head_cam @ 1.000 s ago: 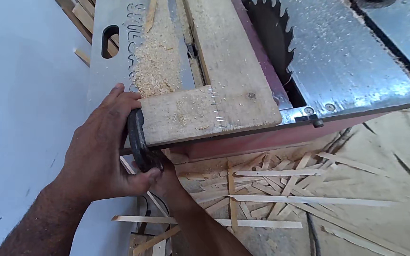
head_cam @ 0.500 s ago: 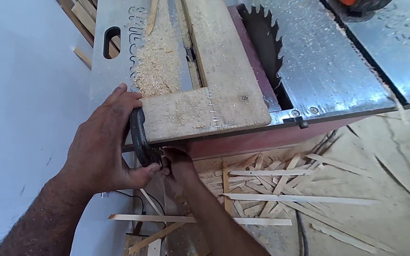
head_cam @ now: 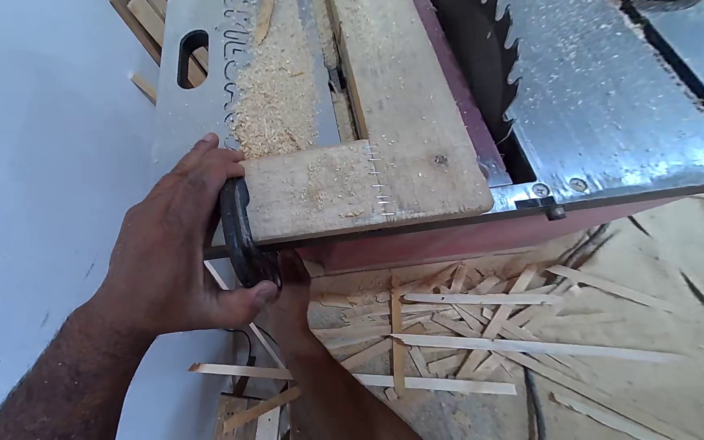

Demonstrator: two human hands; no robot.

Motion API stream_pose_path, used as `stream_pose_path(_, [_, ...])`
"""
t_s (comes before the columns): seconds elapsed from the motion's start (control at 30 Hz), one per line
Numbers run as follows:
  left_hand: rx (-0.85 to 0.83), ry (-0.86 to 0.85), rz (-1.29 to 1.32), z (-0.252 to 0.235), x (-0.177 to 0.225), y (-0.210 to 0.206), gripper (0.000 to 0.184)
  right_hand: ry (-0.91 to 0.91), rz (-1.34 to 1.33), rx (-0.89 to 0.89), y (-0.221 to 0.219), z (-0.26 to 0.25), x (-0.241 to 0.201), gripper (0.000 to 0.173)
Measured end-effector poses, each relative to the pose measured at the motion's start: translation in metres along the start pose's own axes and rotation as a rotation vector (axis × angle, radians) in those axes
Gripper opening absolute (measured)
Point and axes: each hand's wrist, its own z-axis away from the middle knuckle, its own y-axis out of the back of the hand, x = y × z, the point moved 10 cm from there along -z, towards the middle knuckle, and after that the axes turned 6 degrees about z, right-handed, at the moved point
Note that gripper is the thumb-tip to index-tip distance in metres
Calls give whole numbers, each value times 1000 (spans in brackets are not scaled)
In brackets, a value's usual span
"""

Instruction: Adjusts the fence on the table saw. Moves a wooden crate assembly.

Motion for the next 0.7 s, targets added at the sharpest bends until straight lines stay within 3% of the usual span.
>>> stream_pose_path(0.17, [4,-2,0,-1,0,0,103,-67,-258,-69,-18,-9,31,24])
stream_pose_path(0.3, [18,-7,-23,-1,1,0,103,-226,-118,46,-37,1,-31,27])
stream_pose_path(0.4, [22,0,-28,1,1,0,104,-156,21,70,-41,3,-56,25])
stream_pose_path(0.5, [27,14,-15,0,1,-1,105,-124,-109,122,-48,5,-68,20])
stream_pose_path(0.6, [25,25,3,0,0,-1,105,-40,-353,130,-38,-16,-10,16])
stream_pose_path(0.7, [18,23,12,1,0,-1,105,-153,-348,238,-29,-26,17,14])
